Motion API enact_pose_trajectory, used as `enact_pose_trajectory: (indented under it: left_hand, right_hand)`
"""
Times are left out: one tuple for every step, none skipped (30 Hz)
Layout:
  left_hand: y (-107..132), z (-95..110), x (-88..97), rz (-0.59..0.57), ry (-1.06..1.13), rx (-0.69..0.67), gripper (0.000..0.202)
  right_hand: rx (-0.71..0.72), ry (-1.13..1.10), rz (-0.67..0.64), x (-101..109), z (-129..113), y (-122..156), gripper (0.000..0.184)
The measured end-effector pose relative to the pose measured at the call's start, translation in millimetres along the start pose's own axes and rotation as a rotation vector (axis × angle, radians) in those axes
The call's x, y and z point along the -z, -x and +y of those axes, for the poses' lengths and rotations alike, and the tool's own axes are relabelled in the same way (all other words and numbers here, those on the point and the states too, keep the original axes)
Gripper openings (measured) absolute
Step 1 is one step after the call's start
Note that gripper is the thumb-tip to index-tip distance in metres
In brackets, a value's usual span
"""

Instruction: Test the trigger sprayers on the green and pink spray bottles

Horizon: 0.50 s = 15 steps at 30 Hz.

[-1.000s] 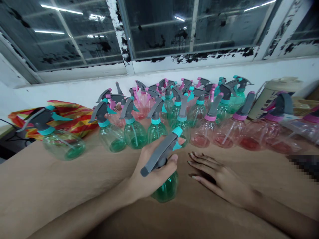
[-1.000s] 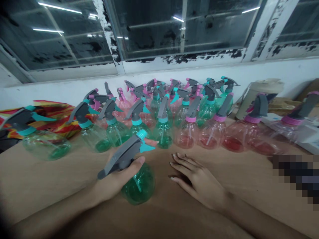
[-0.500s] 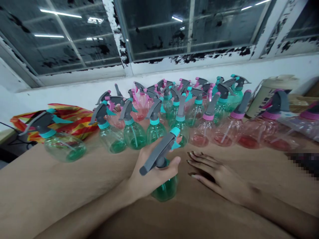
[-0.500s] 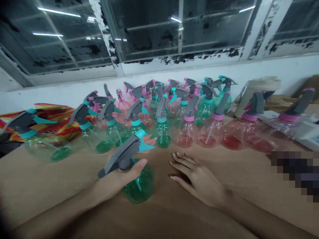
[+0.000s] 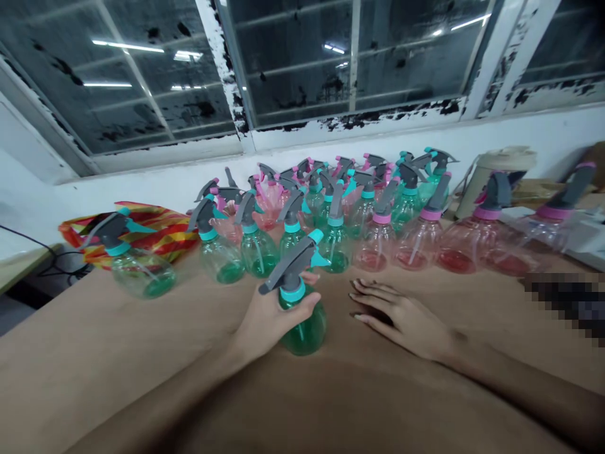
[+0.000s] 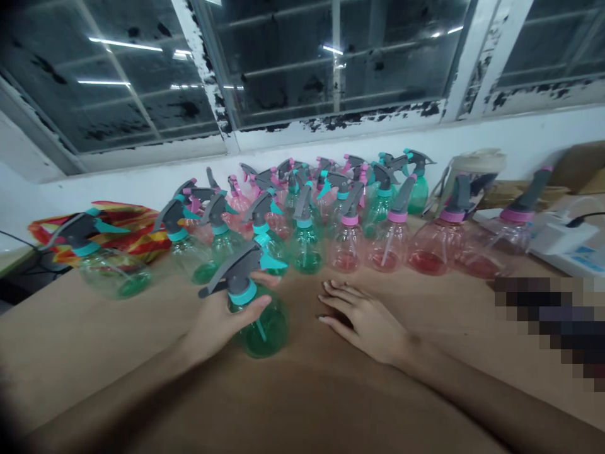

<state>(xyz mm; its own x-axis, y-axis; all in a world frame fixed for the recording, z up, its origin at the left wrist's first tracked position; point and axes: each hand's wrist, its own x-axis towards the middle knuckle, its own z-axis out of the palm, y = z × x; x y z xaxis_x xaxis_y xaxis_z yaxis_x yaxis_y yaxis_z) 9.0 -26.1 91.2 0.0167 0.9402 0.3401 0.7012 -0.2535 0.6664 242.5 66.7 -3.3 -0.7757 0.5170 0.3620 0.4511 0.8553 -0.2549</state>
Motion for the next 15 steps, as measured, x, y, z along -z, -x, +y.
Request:
enact_pose_trajectory:
  left_hand:
    - [3.6,-1.4,3.8,-0.003,-0.012,-0.008,0.021]
    - [7.3,-2.5,8.9,-0.008,-0.036,-0.005,0.019]
    - [11.2,-3.7,15.2,-0.002,-0.067,0.008,0.019]
    - [15.5,-5.4,22.4,0.011,-0.1,0.028,0.02]
    - [20.1,-8.1,30.6,0.019,-0.134,0.06,0.02]
    - [25.1,-12.3,39.4,0.049,-0.169,0.095,0.021]
    - [30.5,-18.2,48.9,0.079,-0.204,0.124,0.023]
    - [36.1,-25.8,59.1,0.127,-0.24,0.156,0.025]
    - [41.8,-34.7,69.9,0.19,-0.292,0.195,0.027]
    - [47.3,-44.5,81.4,0.269,-0.335,0.214,0.03]
    - [52.2,-54.5,93.3,0.34,-0.375,0.223,0.033]
    - [56.3,-64.0,105.3,0.347,-0.423,0.258,0.034]
    - [59.3,-72.6,117.1,0.345,-0.472,0.291,0.035]
    - [61.1,-79.8,128.0,0.365,-0.495,0.302,0.035]
    - [61.7,-85.7,137.7,0.38,-0.524,0.319,0.036]
  right_hand:
    - [-0.001,-0.003,0.002,-0.4,0.2,0.3,0.04]
    - [-0.003,-0.004,0.004,-0.8,0.2,0.6,0.04]
    - [-0.005,-0.003,0.004,-1.1,0.1,1.0,0.041]
    - [-0.008,0.002,0.005,-1.2,-0.1,1.5,0.041]
    - [-0.013,0.01,0.002,-1.3,-0.4,2.1,0.041]
    - [-0.017,0.021,-0.003,-1.3,-0.7,2.6,0.042]
    - [-0.02,0.032,-0.008,-1.3,-1.0,3.1,0.042]
    - [-0.021,0.04,-0.011,-1.3,-1.1,3.6,0.042]
    - [-0.02,0.045,-0.01,-1.5,-1.1,3.9,0.043]
    - [-0.018,0.049,-0.008,-1.8,-1.0,4.1,0.043]
    - [-0.014,0.052,-0.006,-2.3,-0.8,4.1,0.043]
    - [-0.011,0.058,-0.004,-2.8,-0.7,4.1,0.043]
    - [-0.009,0.066,-0.003,-3.6,-0.6,4.0,0.043]
    - [-0.011,0.075,-0.003,-4.4,-0.7,4.0,0.044]
    - [-0.016,0.085,-0.006,-5.5,-0.7,4.1,0.044]
